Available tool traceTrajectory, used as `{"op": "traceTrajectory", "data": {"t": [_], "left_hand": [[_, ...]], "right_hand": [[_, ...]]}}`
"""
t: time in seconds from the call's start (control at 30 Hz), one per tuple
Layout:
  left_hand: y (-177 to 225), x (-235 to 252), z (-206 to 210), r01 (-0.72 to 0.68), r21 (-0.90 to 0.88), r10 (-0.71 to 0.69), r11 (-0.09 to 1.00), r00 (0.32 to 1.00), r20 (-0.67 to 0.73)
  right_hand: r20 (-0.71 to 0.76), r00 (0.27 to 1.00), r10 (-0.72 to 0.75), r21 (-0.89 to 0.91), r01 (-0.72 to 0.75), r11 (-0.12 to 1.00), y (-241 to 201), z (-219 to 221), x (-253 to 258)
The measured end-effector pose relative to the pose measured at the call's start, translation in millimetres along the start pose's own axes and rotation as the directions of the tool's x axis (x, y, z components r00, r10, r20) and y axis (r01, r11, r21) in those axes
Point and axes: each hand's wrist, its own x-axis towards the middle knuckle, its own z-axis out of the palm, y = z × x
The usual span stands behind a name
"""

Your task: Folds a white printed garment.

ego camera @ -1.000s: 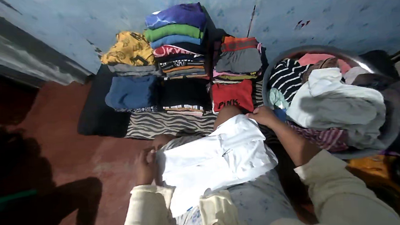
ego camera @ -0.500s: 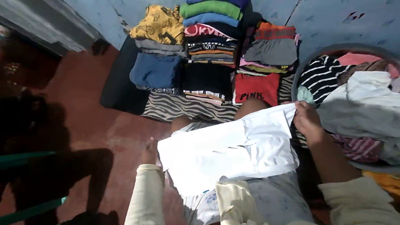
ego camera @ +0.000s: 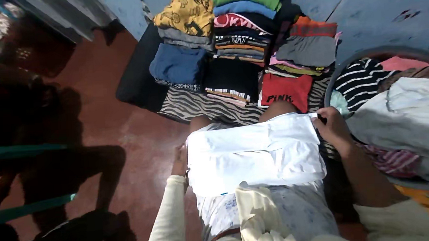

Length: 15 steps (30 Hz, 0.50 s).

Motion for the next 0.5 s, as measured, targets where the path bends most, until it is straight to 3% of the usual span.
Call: {"op": "traceTrajectory", "data": {"t": [0.07,0.1,0.17,0.27,0.4,0.5], "left_hand": [[-20,-10,-6,-0.175,-0.185,0.155,0.967,0.981,-0.116],[-26,-18,-11,-0.283,-0.201,0.258,0.938,0.956,-0.142],[-33,-35,-21,-0.399,-0.112,0.396,0.91,0.917,-0.055],[-33,-45,-22,-0.428,0.117,0.419,0.896,0.903,0.096],[-21,-33,-15,-0.376,0.442,0.395,0.814,0.917,0.054],[-12,-29,-22,-0.359,0.538,0.439,0.763,0.898,-0.023]], "right_hand": [[0.067,0.981,-0.184,-0.008,0.185,0.983,-19,-10,-24],[0.118,0.95,-0.289,-0.021,0.294,0.956,-28,-10,-34],[0.253,0.882,-0.397,-0.091,0.43,0.898,-47,0,-49],[0.296,0.843,-0.448,-0.267,0.524,0.809,-56,31,-57],[0.156,0.8,-0.579,-0.332,0.595,0.732,-51,48,-52],[0.113,0.786,-0.608,-0.318,0.608,0.727,-52,38,-49]]}}
